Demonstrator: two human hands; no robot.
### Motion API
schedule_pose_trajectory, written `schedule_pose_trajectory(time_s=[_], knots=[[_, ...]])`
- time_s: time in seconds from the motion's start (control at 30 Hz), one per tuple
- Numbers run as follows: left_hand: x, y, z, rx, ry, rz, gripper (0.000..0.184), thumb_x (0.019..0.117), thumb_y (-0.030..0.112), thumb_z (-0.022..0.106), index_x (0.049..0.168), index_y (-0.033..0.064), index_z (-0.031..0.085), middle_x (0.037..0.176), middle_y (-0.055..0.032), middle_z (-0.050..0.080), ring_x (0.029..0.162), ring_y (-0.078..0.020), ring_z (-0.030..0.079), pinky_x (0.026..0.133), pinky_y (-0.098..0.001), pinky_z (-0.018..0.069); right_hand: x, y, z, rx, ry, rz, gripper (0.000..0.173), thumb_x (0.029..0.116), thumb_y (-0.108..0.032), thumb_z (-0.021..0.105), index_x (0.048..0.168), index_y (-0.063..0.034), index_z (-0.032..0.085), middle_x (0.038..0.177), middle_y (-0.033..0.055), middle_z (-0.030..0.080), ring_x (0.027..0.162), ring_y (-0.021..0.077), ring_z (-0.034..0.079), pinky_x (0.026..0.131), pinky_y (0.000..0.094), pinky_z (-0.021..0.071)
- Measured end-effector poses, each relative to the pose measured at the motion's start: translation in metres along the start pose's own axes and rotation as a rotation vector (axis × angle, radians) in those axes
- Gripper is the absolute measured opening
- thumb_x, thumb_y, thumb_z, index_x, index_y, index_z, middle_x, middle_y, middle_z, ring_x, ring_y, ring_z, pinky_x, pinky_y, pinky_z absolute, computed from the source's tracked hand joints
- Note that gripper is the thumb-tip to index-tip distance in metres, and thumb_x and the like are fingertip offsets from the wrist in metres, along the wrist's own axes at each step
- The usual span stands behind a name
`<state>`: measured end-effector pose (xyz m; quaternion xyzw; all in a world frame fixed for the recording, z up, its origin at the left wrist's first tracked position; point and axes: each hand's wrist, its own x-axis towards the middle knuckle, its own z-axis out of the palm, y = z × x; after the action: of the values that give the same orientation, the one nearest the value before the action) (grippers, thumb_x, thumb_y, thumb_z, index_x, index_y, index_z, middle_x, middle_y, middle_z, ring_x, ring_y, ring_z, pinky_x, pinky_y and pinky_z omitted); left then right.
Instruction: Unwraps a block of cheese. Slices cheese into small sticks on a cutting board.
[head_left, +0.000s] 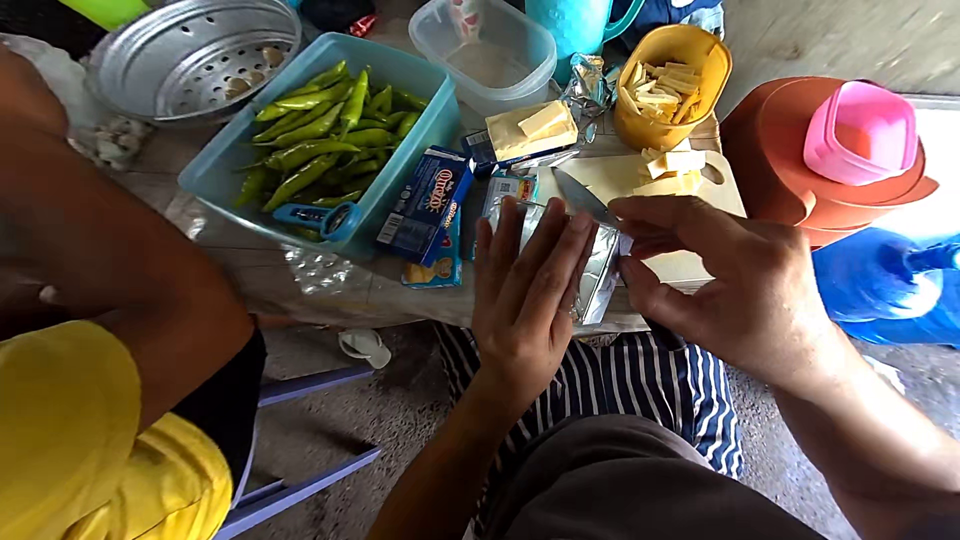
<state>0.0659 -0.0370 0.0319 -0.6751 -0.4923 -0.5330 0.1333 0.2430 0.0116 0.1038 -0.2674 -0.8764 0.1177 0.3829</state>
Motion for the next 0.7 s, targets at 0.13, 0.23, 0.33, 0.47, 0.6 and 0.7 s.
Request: schedule_pose_trajectory(time_s=[0.13,0.23,0.33,0.47,0.6,0.7], knots=[[-0.002,-0.008,0.002,0.061,0.006,0.08,0.03,0.1,0.009,0.064,0.13,0.0087,0.068,0.135,-0.0073,0.068,0.144,-0.0249,0.048,0.125,-0.0525,0.0236,0.0,0.001,0.009,-0.01,-0.021,0.044,0.026,0.0888,-0.009,0.063,0.111,0.0031,0.07,0.091,0.0104,0.072,0.079,0.0082,0.071,0.074,0.0182,0.0581],[-0.004,-0.01,0.005,0.069,0.001,0.099,0.028,0.0998,0.008,0.064,0.127,0.0105,0.07,0.134,-0.0064,0.069,0.145,-0.0256,0.047,0.125,-0.0536,0.0207,0.001,0.003,0.015,-0.078,-0.006,0.069,0.022,0.0861,-0.01,0.065,0.105,0.0008,0.068,0.085,0.0088,0.07,0.074,0.0092,0.069,0.067,0.0188,0.056],[-0.006,-0.01,0.006,0.072,-0.002,0.102,0.028,0.1004,0.008,0.063,0.127,0.0125,0.07,0.135,-0.0053,0.068,0.145,-0.0252,0.046,0.125,-0.0543,0.0188,0.001,0.003,0.017,-0.11,0.002,0.093,0.019,0.0845,-0.006,0.062,0.102,-0.0009,0.068,0.079,0.0073,0.069,0.069,0.0085,0.066,0.061,0.0174,0.0521],[-0.006,-0.011,0.006,0.074,0.008,0.101,0.028,0.1006,0.007,0.062,0.127,0.0129,0.07,0.136,-0.0041,0.068,0.146,-0.0238,0.045,0.126,-0.0534,0.0182,0.0,0.007,0.015,-0.084,-0.016,0.074,0.021,0.0878,-0.004,0.058,0.106,-0.0004,0.069,0.082,0.0072,0.069,0.072,0.0083,0.066,0.064,0.0172,0.0523],[-0.006,-0.014,0.002,0.104,0.003,0.098,0.029,0.1008,0.006,0.06,0.128,0.0112,0.069,0.136,-0.005,0.067,0.145,-0.0241,0.046,0.126,-0.0529,0.0184,-0.003,0.01,0.016,-0.208,-0.035,-0.005,0.024,0.0946,-0.009,0.056,0.109,0.0024,0.072,0.092,0.0135,0.072,0.076,0.0196,0.07,0.063,0.0267,0.0541],[-0.007,-0.013,0.001,0.111,-0.002,0.107,0.029,0.1006,0.006,0.06,0.127,0.0117,0.07,0.135,-0.0048,0.068,0.145,-0.0241,0.046,0.125,-0.0533,0.0184,-0.006,0.01,0.02,-0.306,-0.005,-0.065,0.022,0.0972,-0.009,0.055,0.106,0.0014,0.073,0.095,0.0146,0.072,0.078,0.0225,0.07,0.061,0.0284,0.0525]])
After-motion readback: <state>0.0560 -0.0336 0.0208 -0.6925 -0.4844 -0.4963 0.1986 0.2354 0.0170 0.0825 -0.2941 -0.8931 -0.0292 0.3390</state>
